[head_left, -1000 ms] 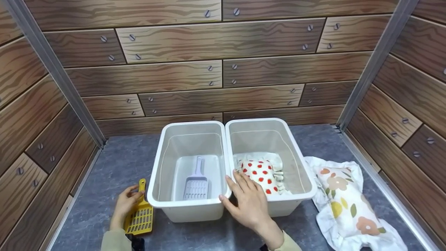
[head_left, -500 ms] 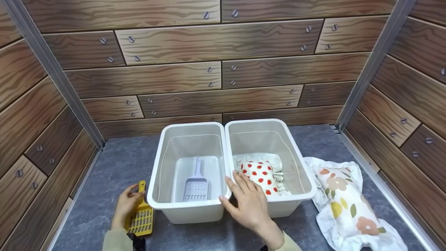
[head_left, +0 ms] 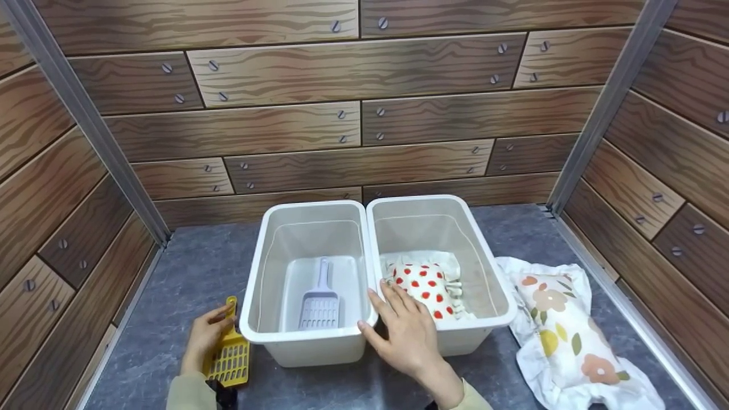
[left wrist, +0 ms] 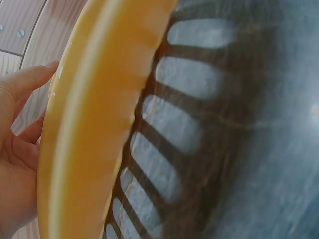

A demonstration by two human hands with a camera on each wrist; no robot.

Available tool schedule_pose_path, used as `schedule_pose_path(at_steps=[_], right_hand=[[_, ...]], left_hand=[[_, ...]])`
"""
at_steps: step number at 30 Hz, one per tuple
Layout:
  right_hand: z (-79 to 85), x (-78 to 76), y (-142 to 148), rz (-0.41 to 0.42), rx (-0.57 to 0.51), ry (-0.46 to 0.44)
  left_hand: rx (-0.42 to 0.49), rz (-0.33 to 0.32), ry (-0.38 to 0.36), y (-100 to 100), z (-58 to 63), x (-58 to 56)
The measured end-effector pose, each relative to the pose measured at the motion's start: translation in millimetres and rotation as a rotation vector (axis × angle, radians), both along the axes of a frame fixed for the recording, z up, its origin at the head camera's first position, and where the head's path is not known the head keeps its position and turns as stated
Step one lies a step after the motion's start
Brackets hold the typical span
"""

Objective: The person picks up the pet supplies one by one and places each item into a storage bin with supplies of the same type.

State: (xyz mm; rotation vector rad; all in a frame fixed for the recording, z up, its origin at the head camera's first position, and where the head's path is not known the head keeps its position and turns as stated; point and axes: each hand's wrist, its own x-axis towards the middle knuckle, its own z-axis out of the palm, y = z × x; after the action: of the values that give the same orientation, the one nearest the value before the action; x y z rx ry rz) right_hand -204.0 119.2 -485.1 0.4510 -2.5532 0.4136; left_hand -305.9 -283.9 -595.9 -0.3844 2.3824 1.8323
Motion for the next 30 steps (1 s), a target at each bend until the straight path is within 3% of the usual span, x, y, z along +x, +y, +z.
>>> schedule_pose_path(at_steps=[7, 14, 20, 30], right_hand=[[-0.5, 0.0, 0.3, 0.004, -0.005, 0.008], [-0.7, 0.3, -0.1, 0.003, -0.002, 0.006], [-0.9, 0.5, -0.1, 0.005, -0.003, 0.011], [0.4, 0.4, 0.0, -0.002, 0.001, -0.007]], left_hand=[[0.011, -0.017, 0.038, -1.5, -2.3, -1.4], [0.011, -0.037, 0.013, -5.9, -2.7, -0.6], [-0.014, -0.04, 0.039, -7.1, -1.3, -1.4], [0.032, -0.036, 0.026, -5.7, -1.7, -2.6]])
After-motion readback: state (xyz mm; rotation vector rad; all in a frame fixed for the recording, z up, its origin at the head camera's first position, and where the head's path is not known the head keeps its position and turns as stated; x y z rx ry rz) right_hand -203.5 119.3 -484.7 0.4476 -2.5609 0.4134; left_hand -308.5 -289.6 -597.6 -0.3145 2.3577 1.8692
